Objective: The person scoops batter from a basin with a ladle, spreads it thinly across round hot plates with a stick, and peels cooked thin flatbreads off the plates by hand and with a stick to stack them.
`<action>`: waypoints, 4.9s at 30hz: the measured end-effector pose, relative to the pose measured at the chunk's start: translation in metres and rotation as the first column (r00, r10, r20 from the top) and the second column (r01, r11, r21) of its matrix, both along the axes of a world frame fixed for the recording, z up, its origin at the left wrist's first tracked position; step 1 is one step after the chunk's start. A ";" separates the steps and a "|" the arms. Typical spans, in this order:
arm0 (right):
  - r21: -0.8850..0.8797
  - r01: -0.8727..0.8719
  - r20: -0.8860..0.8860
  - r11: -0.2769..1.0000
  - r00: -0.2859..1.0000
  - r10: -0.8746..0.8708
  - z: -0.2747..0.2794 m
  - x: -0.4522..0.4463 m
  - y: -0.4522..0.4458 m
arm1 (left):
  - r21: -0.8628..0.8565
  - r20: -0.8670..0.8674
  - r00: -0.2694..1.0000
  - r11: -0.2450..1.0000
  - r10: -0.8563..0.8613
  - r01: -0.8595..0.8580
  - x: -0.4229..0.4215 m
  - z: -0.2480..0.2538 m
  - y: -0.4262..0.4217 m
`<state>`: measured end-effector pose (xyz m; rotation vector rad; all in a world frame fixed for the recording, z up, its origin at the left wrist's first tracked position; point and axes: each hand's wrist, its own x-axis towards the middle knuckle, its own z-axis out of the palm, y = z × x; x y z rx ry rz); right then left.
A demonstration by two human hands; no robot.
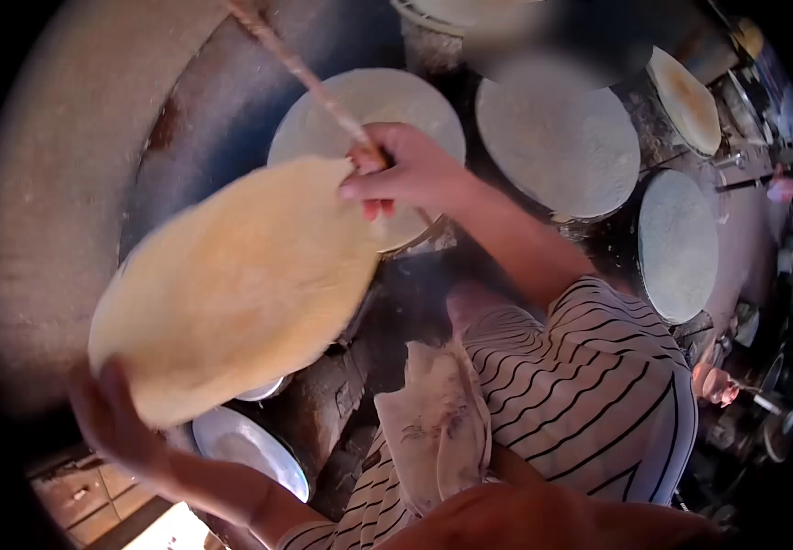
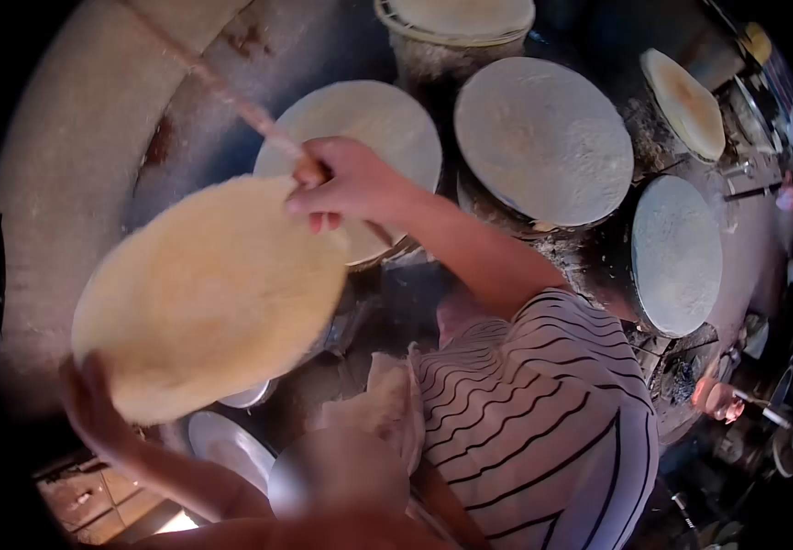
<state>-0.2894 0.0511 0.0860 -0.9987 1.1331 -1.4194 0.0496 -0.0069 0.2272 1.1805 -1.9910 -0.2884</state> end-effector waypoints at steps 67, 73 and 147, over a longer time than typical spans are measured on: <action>0.304 -0.896 -0.913 -0.324 -0.371 0.168 -0.196 0.608 0.343 | 0.965 -0.027 -0.876 -0.217 0.482 -0.149 0.197 -0.436 0.615; 0.622 -0.717 -0.732 -0.316 -0.675 0.091 -0.207 0.604 0.388 | 0.964 -0.245 -0.804 0.228 0.542 -0.139 0.214 -0.378 0.703; 0.275 -0.093 -0.099 0.957 0.987 0.124 -0.116 0.163 0.147 | -0.555 -0.383 -0.598 0.342 0.704 0.758 0.047 -0.160 0.087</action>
